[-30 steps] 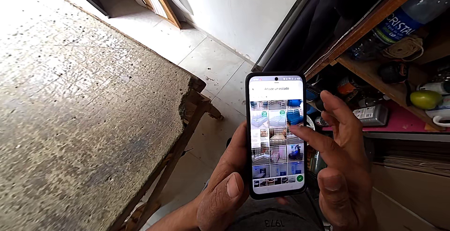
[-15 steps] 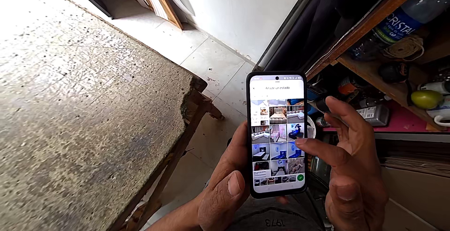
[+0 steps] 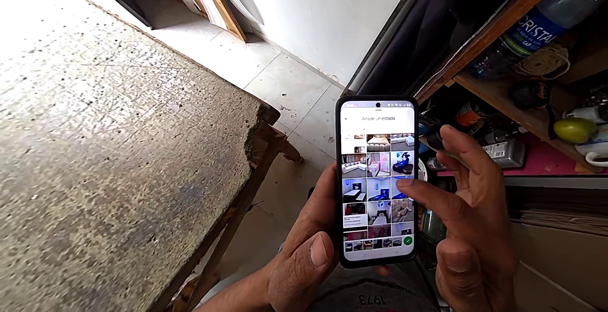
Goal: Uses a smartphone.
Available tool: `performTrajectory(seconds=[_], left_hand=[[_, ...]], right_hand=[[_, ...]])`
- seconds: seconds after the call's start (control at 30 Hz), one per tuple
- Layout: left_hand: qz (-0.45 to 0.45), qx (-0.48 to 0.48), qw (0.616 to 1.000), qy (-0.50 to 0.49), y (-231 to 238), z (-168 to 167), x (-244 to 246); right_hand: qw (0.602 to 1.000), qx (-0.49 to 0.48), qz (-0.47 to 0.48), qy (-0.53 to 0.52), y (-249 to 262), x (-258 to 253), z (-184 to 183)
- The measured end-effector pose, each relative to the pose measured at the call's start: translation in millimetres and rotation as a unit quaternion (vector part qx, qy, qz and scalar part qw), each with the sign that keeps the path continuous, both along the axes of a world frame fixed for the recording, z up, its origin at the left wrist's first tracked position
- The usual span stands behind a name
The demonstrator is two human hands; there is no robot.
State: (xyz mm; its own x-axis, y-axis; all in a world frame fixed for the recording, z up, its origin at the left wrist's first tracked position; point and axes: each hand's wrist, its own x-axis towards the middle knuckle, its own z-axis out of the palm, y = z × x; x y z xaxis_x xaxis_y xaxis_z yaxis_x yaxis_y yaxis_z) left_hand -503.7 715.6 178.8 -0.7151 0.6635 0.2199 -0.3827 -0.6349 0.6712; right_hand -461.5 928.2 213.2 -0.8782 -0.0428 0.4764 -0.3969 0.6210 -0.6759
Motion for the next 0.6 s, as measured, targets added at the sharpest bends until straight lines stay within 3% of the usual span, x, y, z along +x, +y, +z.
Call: performTrajectory(seconds=[0.2, 0.6], left_hand=[[0.007, -0.002, 1.0, 0.008, 1.1, 0.7, 0.9], [0.001, 0.007, 1.0, 0.015, 2.8, -2.7, -0.3]], right_hand=[[0.999, 0.034, 0.016, 0.001, -6.7, 0.6, -3.8], [0.999, -0.02, -0.034, 0.037, 2.6, 4.3, -4.8]])
